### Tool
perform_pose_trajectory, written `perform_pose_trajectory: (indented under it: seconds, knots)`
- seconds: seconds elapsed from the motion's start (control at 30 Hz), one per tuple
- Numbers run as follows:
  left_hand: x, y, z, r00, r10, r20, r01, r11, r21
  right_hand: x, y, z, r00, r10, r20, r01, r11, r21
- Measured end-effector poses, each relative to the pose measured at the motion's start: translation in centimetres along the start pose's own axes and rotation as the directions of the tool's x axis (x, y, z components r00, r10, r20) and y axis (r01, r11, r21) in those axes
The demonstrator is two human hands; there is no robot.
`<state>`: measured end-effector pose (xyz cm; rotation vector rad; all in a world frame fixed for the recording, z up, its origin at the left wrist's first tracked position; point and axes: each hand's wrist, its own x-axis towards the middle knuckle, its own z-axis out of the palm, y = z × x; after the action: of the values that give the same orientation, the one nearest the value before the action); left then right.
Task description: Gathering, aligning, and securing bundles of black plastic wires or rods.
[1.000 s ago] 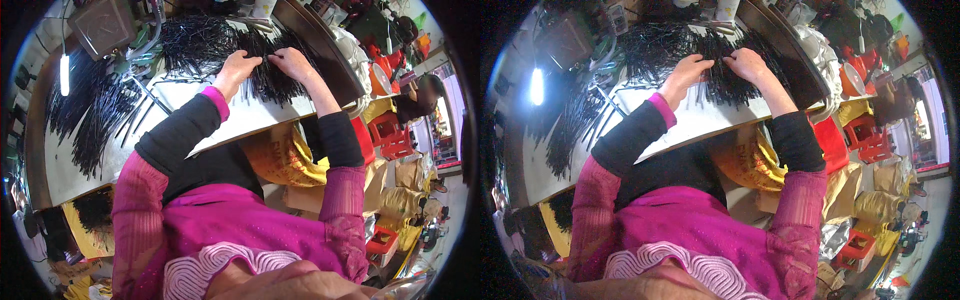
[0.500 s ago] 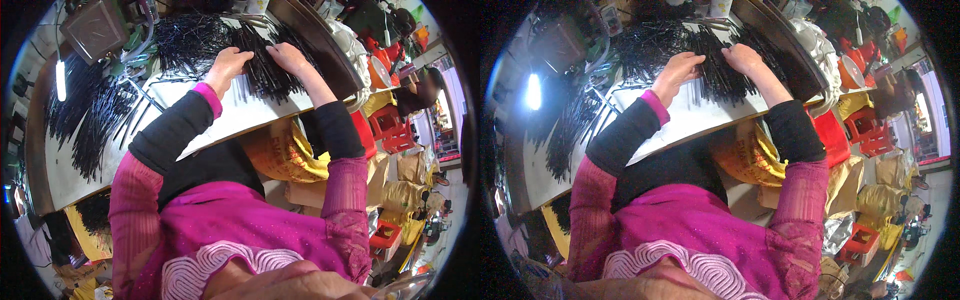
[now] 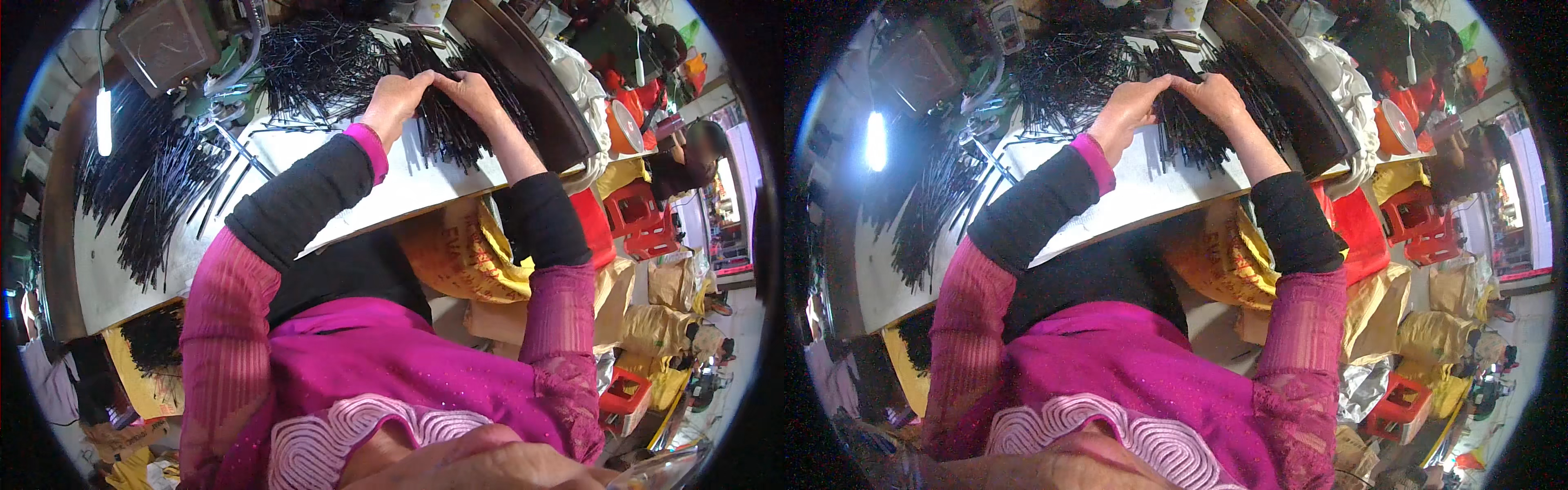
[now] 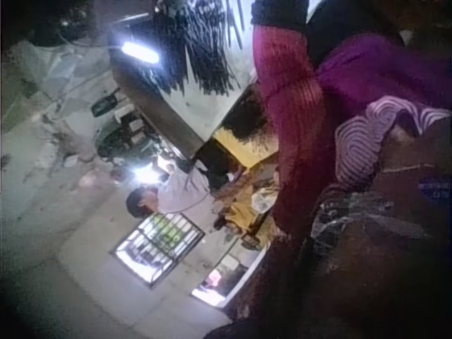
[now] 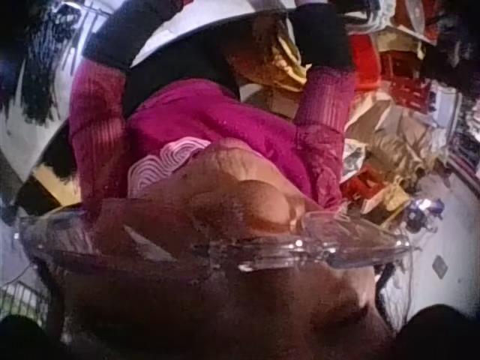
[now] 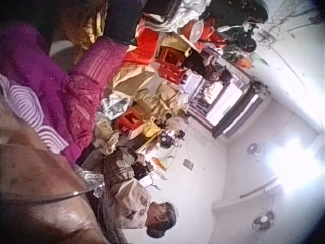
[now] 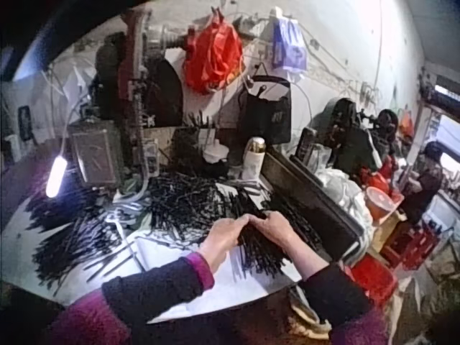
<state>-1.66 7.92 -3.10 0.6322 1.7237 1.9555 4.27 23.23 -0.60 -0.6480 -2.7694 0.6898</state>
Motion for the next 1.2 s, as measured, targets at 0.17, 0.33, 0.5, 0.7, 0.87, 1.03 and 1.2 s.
perform_pose_trajectory:
  seconds: [0.17, 0.33, 0.5, 0.7, 0.87, 1.03, 1.2]
  knots:
    - [-0.7, 1.6, 0.3, 0.981, -0.193, -0.025, 0.193, 0.981, -0.031, -1.3, -0.3, 0.0, 0.994, 0.106, -0.009, -0.099, 0.953, 0.286]
    - [-1.3, 2.7, 0.6, 0.982, -0.190, 0.005, 0.186, 0.957, -0.222, -1.6, 0.2, 1.1, 0.991, 0.114, -0.076, -0.069, 0.897, 0.437]
    - [-1.8, 2.9, 0.2, 0.978, -0.208, -0.034, 0.200, 0.968, -0.154, -3.9, -2.8, 0.4, 0.977, 0.061, -0.203, -0.002, 0.960, 0.279]
    - [-1.7, 3.5, 0.2, 0.979, -0.199, -0.029, 0.194, 0.972, -0.129, -6.1, -5.6, 0.1, 0.893, -0.086, -0.442, 0.147, 0.984, 0.105]
    - [-0.9, 3.6, 0.2, 0.985, -0.143, -0.093, 0.137, 0.988, -0.066, -6.8, -6.9, 0.4, 0.824, -0.151, -0.546, 0.230, 0.970, 0.079]
    - [-3.2, 6.3, 0.9, 0.999, 0.026, 0.022, -0.023, 0.991, -0.134, -7.0, -7.3, 0.6, 0.710, -0.259, -0.655, 0.369, 0.929, 0.033]
    - [-4.2, 7.7, 1.3, 0.950, 0.301, -0.083, -0.311, 0.936, -0.166, -7.5, -8.5, 0.7, 0.439, -0.327, -0.837, 0.577, 0.817, -0.017]
